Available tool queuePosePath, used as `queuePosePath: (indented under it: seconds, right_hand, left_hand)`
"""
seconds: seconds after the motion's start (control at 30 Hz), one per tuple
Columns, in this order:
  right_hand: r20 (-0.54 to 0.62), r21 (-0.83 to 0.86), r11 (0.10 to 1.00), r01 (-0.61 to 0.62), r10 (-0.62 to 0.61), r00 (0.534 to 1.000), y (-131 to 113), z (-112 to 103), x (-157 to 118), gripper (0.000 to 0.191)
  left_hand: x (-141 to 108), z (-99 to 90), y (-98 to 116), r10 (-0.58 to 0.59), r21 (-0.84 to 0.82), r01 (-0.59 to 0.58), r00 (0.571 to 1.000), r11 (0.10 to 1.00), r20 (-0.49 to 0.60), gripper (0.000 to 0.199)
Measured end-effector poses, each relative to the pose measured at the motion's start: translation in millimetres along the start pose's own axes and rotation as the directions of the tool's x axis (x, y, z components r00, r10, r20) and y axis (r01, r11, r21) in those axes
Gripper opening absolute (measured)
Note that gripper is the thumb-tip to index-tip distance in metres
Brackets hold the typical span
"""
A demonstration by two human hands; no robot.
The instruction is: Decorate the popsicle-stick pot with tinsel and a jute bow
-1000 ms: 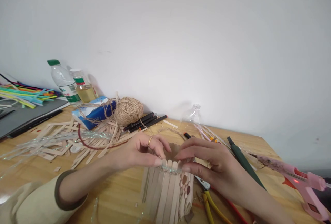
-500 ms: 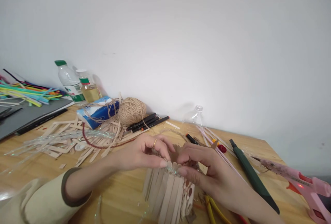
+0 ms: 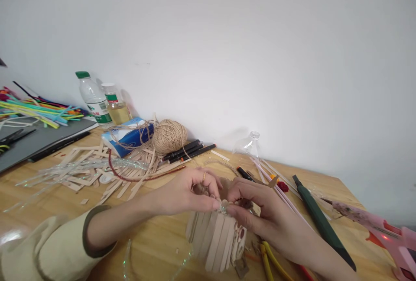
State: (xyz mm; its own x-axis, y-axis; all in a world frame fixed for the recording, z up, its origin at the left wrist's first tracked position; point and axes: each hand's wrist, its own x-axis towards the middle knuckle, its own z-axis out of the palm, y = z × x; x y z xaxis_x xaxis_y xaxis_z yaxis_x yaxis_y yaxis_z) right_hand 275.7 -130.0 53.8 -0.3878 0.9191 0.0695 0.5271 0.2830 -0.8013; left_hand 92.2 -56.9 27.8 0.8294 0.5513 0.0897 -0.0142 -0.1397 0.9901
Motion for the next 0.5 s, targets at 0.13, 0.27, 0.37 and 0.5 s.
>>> queuePosePath:
  seconds: [0.13, 0.27, 0.37, 0.5]
  right_hand:
    - [-0.012, 0.049, 0.998, 0.030, -0.029, 0.999, 2.4, -1.9, -0.2, 0.025]
    - [-0.092, 0.107, 0.992, 0.061, -0.052, 0.994, 6.2, -7.1, -5.0, 0.032]
    - [-0.106, 0.100, 0.992, 0.080, -0.069, 0.992, 8.3, -12.0, -7.3, 0.029]
    - [-0.057, 0.075, 0.995, 0.058, -0.054, 0.997, 11.8, -17.5, -6.0, 0.023]
  left_hand:
    - [0.3, 0.3, 0.2, 0.008, 0.000, -0.008, 0.999, 1.000, -0.035, 0.016]
    - [1.3, -2.0, -0.7, 0.026, -0.055, -0.029, 0.999, 0.998, -0.044, 0.019]
    - [1.4, -4.5, -3.1, 0.047, -0.095, -0.050, 0.998, 0.994, -0.040, 0.021]
    - [1.2, -8.9, -8.2, 0.087, -0.140, -0.092, 0.995, 0.986, -0.045, 0.019]
